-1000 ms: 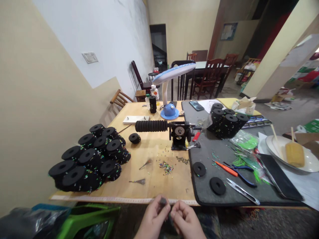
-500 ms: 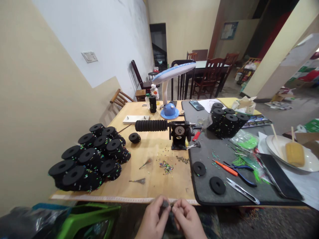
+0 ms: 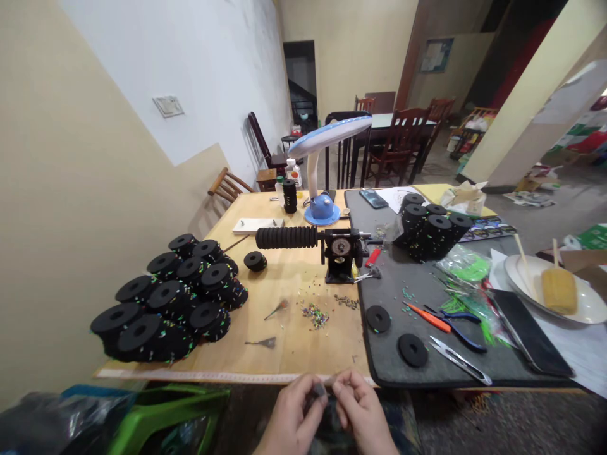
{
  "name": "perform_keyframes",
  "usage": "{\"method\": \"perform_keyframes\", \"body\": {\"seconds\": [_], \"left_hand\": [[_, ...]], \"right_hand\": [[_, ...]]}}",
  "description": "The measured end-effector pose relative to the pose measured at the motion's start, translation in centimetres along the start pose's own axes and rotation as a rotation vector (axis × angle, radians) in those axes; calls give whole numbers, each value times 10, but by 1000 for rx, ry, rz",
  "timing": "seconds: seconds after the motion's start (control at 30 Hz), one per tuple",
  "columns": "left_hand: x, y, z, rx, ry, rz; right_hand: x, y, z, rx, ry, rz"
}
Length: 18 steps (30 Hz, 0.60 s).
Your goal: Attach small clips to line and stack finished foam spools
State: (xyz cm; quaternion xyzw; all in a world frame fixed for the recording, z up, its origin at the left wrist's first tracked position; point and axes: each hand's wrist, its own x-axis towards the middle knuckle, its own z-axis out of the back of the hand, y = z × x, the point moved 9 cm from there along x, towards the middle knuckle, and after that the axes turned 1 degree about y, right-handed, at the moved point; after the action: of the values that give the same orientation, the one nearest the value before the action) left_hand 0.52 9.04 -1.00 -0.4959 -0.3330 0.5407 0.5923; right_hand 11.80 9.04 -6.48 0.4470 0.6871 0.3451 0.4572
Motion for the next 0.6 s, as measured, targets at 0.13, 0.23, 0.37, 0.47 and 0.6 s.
{"method": "perform_keyframes", "body": {"seconds": [0.13,0.23,0.37,0.47,0.6], "left_hand": [[1,10,-5,-71,14,47],[2,15,-6,-115,-7,71],[3,15,-8,-167,-7,97],[3,13,-7,-199,-11,119],[5,11,-5,-234,-17,139]], "right_hand": [[0,0,3,3,-22,24],[-1,2,2,-5,-18,39],[-1,5,-2,-13,-2,53],[-1,6,-6,-14,19,46],[-2,9,-8,-28,32,43]]}}
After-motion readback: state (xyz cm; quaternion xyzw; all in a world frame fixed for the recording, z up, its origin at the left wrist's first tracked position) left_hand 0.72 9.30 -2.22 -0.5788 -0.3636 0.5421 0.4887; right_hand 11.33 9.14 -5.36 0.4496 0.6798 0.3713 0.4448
